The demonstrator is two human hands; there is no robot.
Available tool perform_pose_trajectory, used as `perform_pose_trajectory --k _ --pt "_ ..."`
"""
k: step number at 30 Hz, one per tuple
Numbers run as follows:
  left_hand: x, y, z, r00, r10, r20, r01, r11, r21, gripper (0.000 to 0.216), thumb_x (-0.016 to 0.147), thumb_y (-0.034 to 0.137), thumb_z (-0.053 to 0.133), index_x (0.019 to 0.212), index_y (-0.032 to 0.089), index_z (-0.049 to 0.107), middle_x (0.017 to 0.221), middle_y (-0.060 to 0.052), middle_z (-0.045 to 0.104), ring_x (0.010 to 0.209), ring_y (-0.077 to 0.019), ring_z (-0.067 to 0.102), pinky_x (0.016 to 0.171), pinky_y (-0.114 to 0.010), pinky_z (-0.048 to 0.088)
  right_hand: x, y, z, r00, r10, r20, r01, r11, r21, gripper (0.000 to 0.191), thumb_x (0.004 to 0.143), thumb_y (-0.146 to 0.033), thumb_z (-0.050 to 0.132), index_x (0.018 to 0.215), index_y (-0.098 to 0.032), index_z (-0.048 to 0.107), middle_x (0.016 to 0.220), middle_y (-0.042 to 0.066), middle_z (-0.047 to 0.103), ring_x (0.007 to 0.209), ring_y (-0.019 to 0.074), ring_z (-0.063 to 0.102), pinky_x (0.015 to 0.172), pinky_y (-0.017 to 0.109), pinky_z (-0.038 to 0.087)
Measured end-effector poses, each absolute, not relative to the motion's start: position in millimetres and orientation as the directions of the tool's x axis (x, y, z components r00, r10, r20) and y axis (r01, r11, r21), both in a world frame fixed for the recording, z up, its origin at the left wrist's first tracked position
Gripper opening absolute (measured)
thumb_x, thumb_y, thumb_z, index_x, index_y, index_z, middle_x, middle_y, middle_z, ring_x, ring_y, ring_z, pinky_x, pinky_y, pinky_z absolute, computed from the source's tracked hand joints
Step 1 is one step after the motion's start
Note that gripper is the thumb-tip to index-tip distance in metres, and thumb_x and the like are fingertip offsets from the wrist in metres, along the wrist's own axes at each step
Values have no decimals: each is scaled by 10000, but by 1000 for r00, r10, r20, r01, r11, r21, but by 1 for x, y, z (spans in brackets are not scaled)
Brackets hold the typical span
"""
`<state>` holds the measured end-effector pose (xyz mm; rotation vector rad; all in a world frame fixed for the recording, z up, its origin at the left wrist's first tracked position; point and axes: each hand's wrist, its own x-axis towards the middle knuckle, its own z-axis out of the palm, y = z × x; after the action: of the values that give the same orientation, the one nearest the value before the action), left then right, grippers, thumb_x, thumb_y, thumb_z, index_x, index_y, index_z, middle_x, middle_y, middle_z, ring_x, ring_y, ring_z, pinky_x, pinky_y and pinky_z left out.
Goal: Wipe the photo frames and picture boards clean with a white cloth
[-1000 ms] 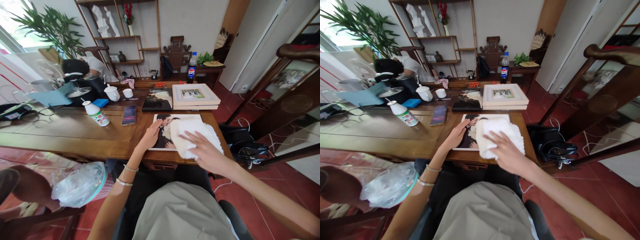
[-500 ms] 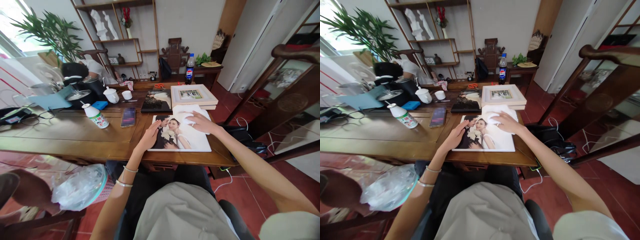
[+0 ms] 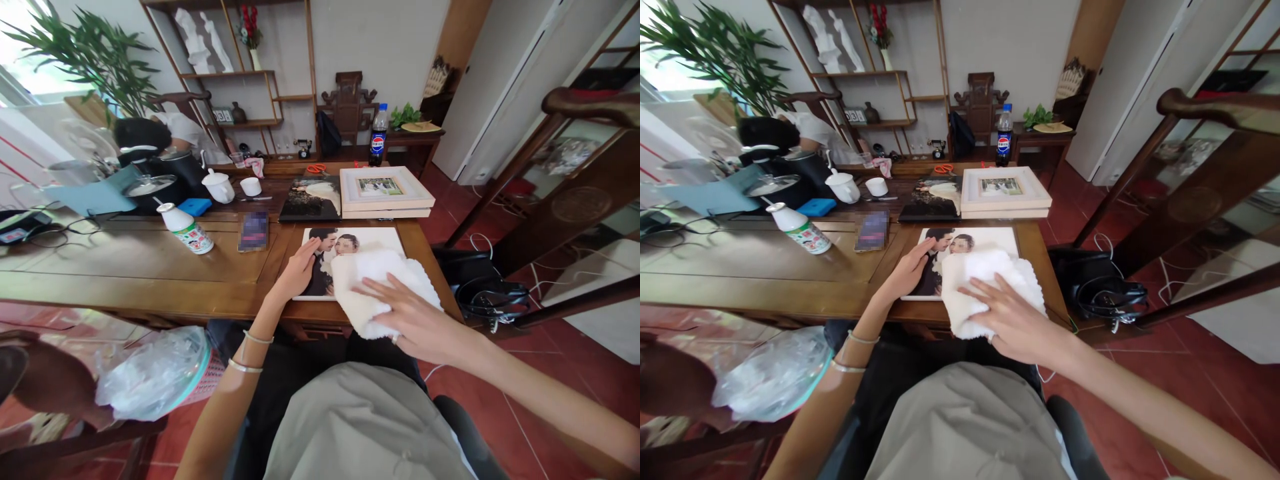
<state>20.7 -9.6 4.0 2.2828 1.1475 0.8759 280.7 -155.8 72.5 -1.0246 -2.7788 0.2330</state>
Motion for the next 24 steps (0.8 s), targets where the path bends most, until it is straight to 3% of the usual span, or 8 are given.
perform_pose_trajectory --k 4,7,11,15,20,24 --pt "20 -10 4 458 819 345 534 -564 630 487 950 253 304 1411 172 440 1489 -90 437 1421 -201 328 1191 -418 231 288 -133 76 -744 662 96 632 743 -220 562 602 17 473 1067 -211 690 1535 66 346 1435 245 236 1177 518 132" --pt "20 -10 5 450 823 347 529 -559 638 485 946 253 313 1405 176 446 1487 -92 438 1418 -202 333 1187 -421 239 299 -86 77 -709 698 101 669 711 -216 544 673 -4 464 1138 -205 664 1523 67 371 1401 250 323 1168 517 173" --pt "21 -12 7 449 829 333 536 -548 642 484 944 238 306 1399 154 448 1486 -109 436 1417 -203 335 1184 -413 248 312 -22 73 -617 784 68 757 615 -222 481 851 -139 435 1307 -202 573 1420 67 516 1368 308 372 1104 548 305" --pt "21 -12 7 450 826 339 527 -552 646 482 943 236 308 1401 172 446 1487 -90 440 1415 -201 340 1187 -414 243 318 10 69 -506 861 55 826 502 -257 464 922 -299 433 1372 -222 520 1423 48 516 1366 353 362 1075 548 346" --pt "21 -11 5 442 826 349 526 -555 645 480 946 242 312 1402 177 448 1480 -82 450 1411 -195 349 1191 -413 240 310 -17 75 -538 841 54 810 534 -241 473 867 -182 449 1323 -222 569 1414 48 525 1341 337 404 1074 549 342" --pt "22 -11 5 429 831 354 533 -549 644 479 941 244 318 1391 161 463 1476 -94 454 1408 -204 355 1193 -406 239 294 -80 85 -678 734 42 703 664 -255 538 700 -21 457 1136 -243 681 1519 15 379 1368 283 378 1142 538 240"
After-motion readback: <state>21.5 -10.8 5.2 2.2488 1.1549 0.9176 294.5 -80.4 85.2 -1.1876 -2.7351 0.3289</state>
